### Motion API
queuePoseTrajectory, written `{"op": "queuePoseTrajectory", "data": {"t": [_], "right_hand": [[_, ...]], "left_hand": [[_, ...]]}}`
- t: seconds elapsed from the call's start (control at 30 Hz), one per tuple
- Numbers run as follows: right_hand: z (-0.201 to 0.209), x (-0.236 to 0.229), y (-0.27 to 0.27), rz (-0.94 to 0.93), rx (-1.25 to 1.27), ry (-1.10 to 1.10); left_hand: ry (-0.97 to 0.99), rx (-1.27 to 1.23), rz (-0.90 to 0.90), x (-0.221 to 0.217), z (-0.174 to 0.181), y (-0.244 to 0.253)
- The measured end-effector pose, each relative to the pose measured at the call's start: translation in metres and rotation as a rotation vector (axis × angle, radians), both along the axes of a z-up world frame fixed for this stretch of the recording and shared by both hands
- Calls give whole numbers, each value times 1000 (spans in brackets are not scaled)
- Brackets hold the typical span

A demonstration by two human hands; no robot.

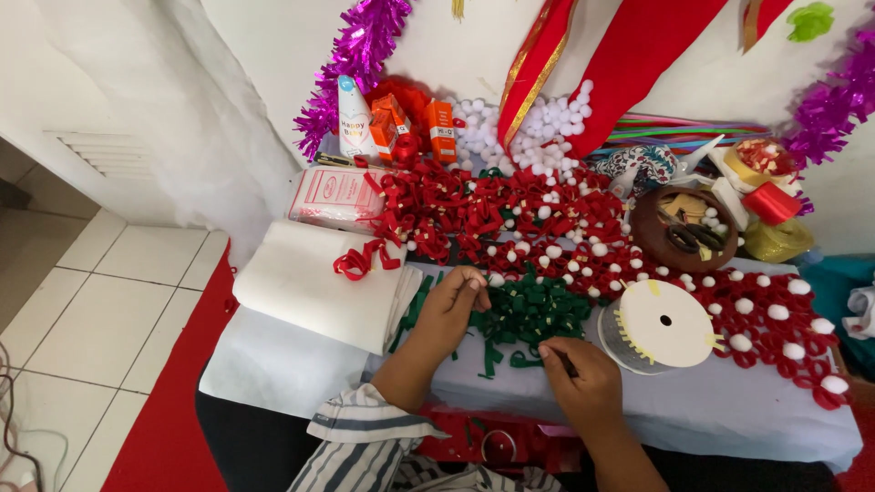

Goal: Decorate a craft project by gluing small pom-poms onto a green base.

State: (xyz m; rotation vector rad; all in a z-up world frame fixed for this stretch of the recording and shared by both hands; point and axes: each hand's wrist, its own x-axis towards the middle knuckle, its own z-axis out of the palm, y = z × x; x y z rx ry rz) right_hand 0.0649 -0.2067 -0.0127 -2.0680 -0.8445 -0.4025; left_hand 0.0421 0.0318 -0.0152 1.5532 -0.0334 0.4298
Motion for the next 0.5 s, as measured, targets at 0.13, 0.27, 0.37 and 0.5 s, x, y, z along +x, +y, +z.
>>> {"op": "queuePoseTrajectory", "data": {"t": [0.13, 0.27, 0.37, 0.5], "right_hand": [[-2, 1, 0, 5, -2, -18], [1, 1, 0, 8, -28, 11], [-1, 0, -2, -22, -55, 81], [-12, 2, -5, -103, -118, 153]], "left_hand": [[-15, -85, 1, 2, -5, 1], [-11, -85, 15, 4, -8, 2], [-25, -83, 38, -1, -3, -2], [-151, 131, 133, -16, 14, -2]]}}
